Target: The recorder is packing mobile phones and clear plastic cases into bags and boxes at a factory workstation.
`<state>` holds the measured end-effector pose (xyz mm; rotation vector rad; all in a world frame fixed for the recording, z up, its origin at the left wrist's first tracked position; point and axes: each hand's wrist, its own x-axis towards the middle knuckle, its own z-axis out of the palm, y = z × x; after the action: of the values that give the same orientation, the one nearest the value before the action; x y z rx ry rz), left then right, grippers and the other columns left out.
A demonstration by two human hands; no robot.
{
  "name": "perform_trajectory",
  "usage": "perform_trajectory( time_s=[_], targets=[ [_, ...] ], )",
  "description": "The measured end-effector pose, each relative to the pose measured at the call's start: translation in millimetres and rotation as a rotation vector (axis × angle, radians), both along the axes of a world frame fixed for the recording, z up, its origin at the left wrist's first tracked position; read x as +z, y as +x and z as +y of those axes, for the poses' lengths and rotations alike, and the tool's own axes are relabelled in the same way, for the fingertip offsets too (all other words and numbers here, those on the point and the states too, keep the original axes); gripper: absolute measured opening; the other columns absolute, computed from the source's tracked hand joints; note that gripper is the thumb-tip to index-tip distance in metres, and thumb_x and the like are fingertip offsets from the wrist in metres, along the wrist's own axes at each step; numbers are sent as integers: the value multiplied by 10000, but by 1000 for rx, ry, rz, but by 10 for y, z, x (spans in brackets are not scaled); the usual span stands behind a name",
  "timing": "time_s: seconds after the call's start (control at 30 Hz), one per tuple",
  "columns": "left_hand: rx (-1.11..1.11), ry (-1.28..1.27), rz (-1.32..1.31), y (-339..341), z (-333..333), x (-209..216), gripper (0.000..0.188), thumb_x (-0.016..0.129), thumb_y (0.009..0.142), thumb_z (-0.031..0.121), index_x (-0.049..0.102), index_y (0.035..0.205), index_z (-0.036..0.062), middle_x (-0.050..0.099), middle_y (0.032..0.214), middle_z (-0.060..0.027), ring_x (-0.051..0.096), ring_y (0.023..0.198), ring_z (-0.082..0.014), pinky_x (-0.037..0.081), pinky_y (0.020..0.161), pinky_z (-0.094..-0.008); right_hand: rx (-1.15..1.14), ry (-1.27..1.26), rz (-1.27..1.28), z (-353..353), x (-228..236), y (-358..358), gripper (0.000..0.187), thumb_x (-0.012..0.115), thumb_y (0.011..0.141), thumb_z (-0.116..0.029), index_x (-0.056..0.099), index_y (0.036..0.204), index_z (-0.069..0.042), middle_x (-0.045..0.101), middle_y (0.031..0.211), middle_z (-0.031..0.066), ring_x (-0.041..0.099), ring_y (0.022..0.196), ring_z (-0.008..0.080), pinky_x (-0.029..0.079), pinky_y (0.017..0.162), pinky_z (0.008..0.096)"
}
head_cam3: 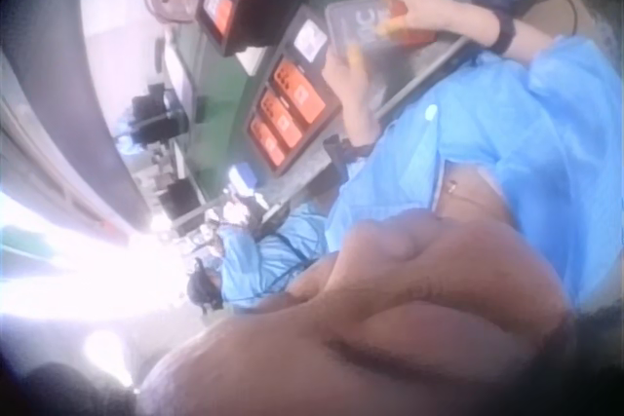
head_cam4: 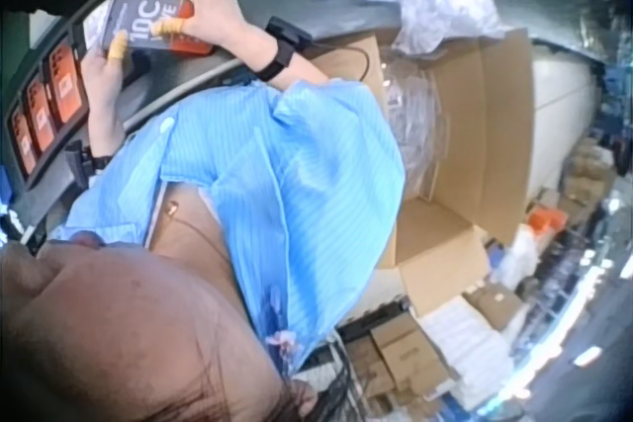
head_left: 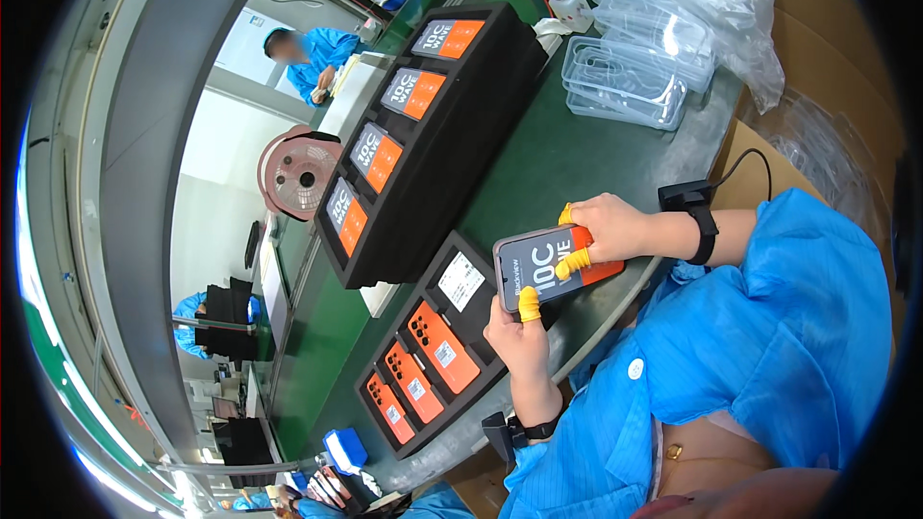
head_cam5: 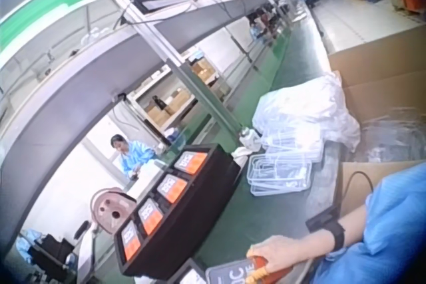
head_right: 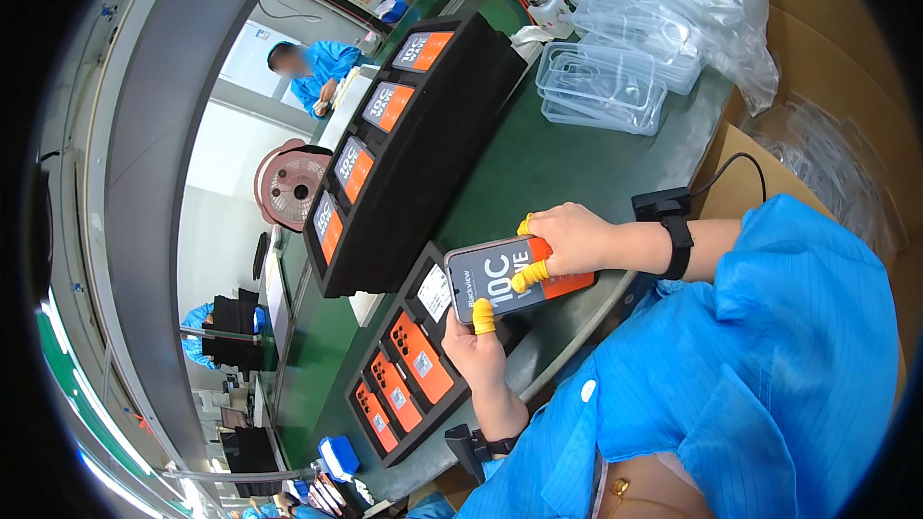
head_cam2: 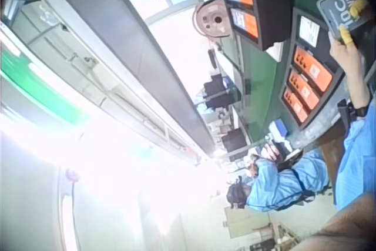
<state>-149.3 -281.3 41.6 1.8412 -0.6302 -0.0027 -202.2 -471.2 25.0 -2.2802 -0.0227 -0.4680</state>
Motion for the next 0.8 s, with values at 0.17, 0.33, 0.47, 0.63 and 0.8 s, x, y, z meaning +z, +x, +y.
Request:
perform_trajectory(
  time_s=[0.17, 0.33, 0.47, 0.63, 0.8],
  targets=[
    [-476, -53, 166, 130, 161, 183, 328, 578, 786, 223, 459, 977, -16, 541, 883, -41, 477, 829, -94, 387, 720, -239, -43, 29, -24, -26, 17, -39, 493, 710, 581, -395, 562, 802, 20, 563, 752, 132, 565, 696, 269, 455, 629, 304],
    [-428, 21, 227, 13, 83, 82, 465, 615, 754, 248, 407, 1076, -15, 527, 984, -91, 495, 901, -149, 379, 810, -279, 39, 429, 252, -12, 56, -86, 567, 708, 583, -447, 562, 871, 19, 593, 779, 129, 583, 729, 203, 451, 664, 267],
    [-520, 381, -35, -172, -38, -212, 470, 616, 734, 250, 421, 1067, -18, 533, 993, -178, 534, 905, -266, 405, 770, -310, 110, 663, 212, 94, 93, -93, 537, 715, 609, -401, 548, 905, 14, 589, 800, 85, 560, 746, 140, 442, 675, 251],
    [-284, 144, 88, -319, -123, -378, 186, 582, 737, 144, 569, 850, -4, 606, 732, -147, 596, 700, -296, 452, 625, -339, 143, 1042, -42, 277, 87, -72, 477, 717, 645, -276, 507, 963, 11, 569, 861, 49, 509, 807, 86, 422, 730, 239],
    [-188, 227, -51, -373, -39, -394, 159, 513, 799, 75, 555, 886, -51, 614, 718, -107, 591, 636, -147, 460, 611, -258, 173, 982, -147, 406, 39, -85, 418, 715, 653, -259, 512, 917, -7, 560, 825, 32, 506, 765, 84, 421, 689, 240]
  ],
)
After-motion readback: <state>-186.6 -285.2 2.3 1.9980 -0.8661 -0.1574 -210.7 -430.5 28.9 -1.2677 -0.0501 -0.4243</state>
